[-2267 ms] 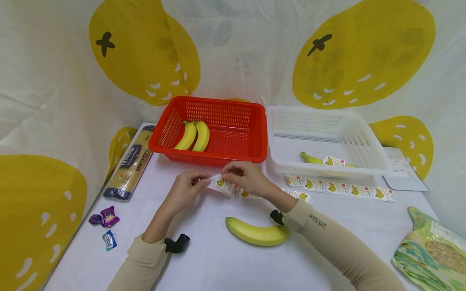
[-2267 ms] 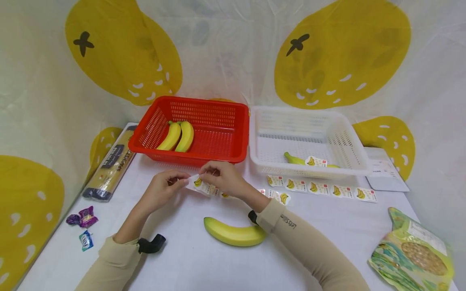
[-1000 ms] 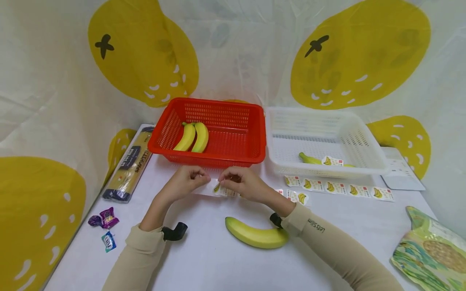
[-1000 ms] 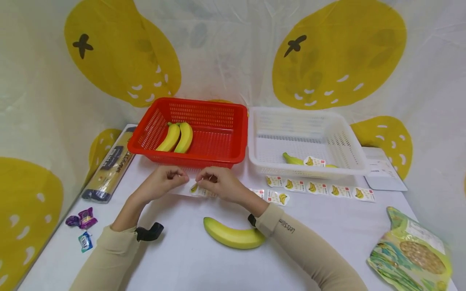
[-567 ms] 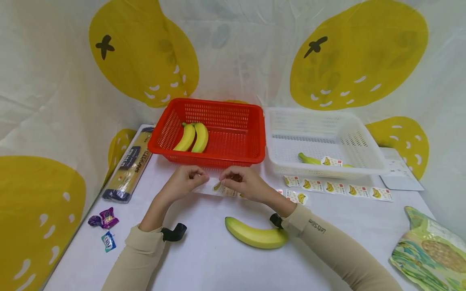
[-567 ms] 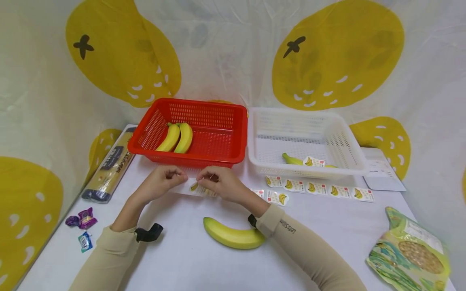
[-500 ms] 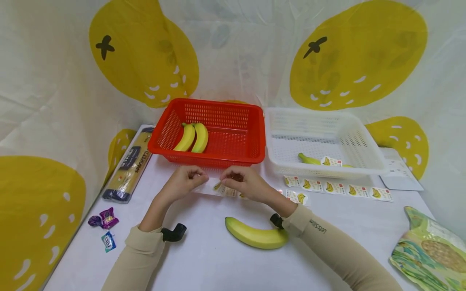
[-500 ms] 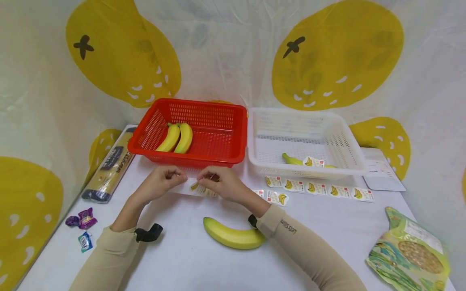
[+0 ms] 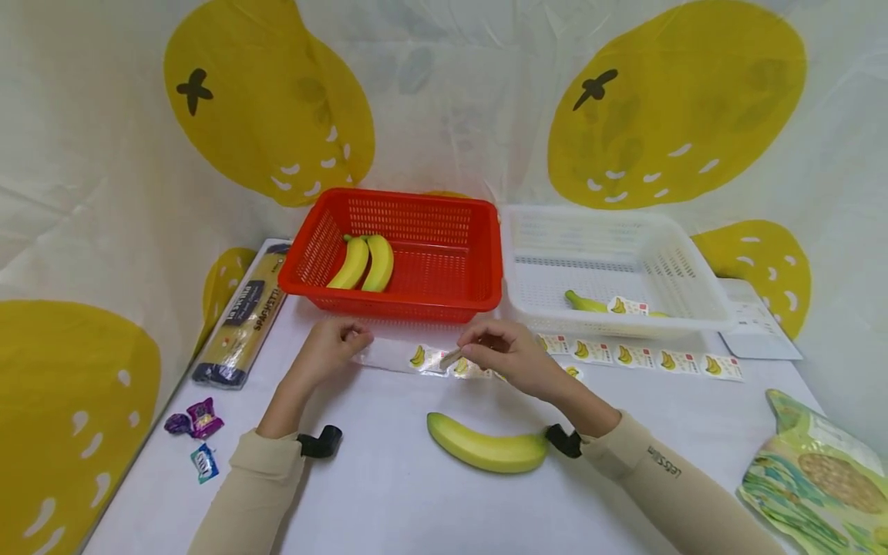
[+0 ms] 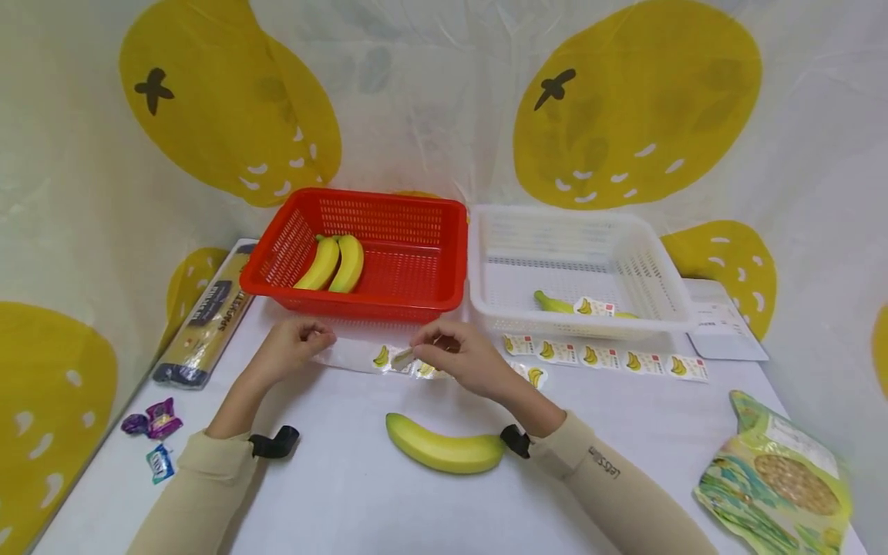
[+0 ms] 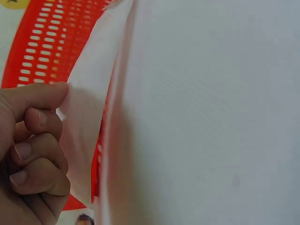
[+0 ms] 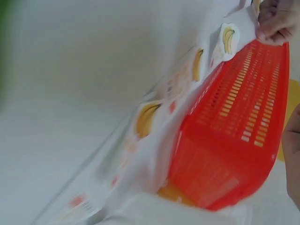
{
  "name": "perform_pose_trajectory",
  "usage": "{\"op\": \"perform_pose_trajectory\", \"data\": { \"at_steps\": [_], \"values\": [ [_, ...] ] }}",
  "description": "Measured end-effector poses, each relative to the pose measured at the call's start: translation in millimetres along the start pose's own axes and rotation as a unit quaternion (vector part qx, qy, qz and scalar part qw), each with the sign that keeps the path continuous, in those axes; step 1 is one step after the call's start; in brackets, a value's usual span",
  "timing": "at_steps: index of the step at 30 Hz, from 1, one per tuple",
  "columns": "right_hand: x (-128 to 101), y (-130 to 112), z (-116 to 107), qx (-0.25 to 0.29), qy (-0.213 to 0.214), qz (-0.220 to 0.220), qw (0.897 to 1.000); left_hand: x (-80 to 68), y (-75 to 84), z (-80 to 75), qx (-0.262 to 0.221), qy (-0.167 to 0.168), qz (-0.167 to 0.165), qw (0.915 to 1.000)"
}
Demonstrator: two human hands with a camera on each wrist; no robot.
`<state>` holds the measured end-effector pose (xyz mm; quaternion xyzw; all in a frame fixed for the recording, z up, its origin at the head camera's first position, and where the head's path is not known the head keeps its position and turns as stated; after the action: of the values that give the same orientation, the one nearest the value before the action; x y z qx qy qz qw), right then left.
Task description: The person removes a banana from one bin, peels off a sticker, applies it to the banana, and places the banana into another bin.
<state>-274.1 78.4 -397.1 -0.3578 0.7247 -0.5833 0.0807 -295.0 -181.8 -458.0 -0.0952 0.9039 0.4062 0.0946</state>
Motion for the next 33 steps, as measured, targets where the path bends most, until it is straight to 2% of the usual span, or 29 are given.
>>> {"op": "perform_pose_trajectory", "data": {
  "at_steps": [4, 8, 14, 17, 21, 24, 28, 31, 33],
  "values": [
    [-18.3, 0.6, -13.1, -0.007, 0.011, 0.024, 1.0, 2.5, -9.2, -0.2, 0.013, 0.009, -0.011, 0.9998],
    [-29.8, 2.7, -23.3, -0.011, 0.023, 0.049, 0.998, 2.9, -11.6, -0.3, 0.024, 0.017, -0.011, 0.9995],
    [-35.5, 0.1, -26.4, 0.001, 0.033, 0.05, 0.998, 0.1, -6.3, 1.2, 0.028, 0.024, -0.011, 0.9992],
    [-36.7, -0.7, -24.5, 0.006, 0.033, 0.047, 0.998, -3.9, 1.6, 3.3, 0.045, 0.027, -0.004, 0.9986],
    [-38.0, -0.6, -23.8, 0.001, 0.034, 0.051, 0.998, -12.3, 21.7, 5.9, 0.082, 0.037, 0.022, 0.9957],
    [-38.6, -1.2, -24.2, -0.006, 0.033, 0.052, 0.998, -22.6, 44.5, 7.9, 0.094, 0.047, 0.053, 0.9931],
    [-39.4, -3.0, -26.0, -0.014, 0.038, 0.05, 0.998, -45.9, 83.8, 14.6, 0.034, 0.035, 0.122, 0.9913],
    [-39.9, -3.6, -27.4, -0.018, 0.046, 0.049, 0.998, -66.4, 113.2, 22.9, -0.031, 0.01, 0.179, 0.9832],
    [-40.1, -3.5, -27.7, -0.02, 0.05, 0.05, 0.997, -77.7, 129.5, 29.2, -0.056, -0.004, 0.209, 0.9764]
  ]
}}
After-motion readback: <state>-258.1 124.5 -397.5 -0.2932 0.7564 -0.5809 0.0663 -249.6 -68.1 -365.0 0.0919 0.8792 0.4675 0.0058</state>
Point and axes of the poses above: each hand's wrist, its own x-axis towards the middle knuckle, its own z-axis out of the palm, y = z × x, the point moved 10 cm from there along x, towards the middle knuckle, and after that the axes turned 14 degrees about -z, right-handed, at the moved point
